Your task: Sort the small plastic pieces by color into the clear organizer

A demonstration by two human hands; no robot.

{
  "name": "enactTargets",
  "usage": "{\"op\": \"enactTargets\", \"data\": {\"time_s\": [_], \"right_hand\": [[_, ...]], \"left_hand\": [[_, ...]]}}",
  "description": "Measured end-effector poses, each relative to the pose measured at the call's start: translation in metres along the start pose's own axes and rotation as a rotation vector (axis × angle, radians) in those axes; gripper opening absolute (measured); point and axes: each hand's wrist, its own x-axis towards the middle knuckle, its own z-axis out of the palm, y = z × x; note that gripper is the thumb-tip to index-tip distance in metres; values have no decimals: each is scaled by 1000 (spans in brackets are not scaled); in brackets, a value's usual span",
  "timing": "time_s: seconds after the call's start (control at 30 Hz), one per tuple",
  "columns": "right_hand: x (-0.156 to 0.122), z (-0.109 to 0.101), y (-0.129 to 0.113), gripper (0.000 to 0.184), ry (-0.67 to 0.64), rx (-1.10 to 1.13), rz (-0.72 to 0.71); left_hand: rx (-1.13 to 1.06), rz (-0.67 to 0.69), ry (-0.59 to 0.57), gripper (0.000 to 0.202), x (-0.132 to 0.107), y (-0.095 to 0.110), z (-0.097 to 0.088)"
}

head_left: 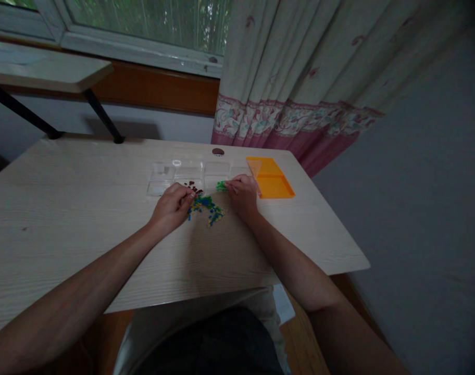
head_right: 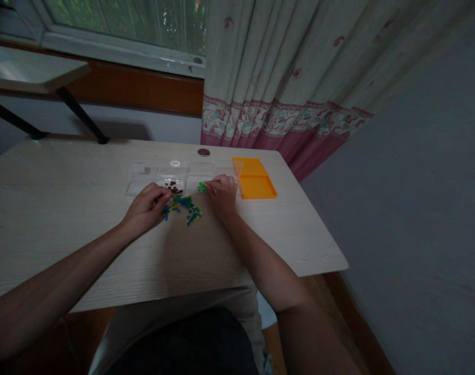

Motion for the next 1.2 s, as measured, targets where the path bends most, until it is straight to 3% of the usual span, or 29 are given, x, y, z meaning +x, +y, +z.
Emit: {"op": "enactTargets", "data": {"time_s": [0.3, 0.47, 0.6, 0.87, 1.2], "right_hand": [[1, 0, 2, 17, 55, 71, -10], [0, -8, -8, 20, 41, 193, -30], [-4, -14, -24, 20, 1, 215, -45], [-7, -16, -34, 15, -81, 199, -139], [-9, -15, -39, 16, -61, 180, -136]], "left_hand": [[111, 89, -11, 24, 1, -3, -4], [309, 217, -168, 18, -2, 4, -8], [436, 221, -262, 19, -5, 13, -8], [458, 211, -251, 25, -8, 14, -2], [466, 244, -245, 25, -7, 17, 14]]}}
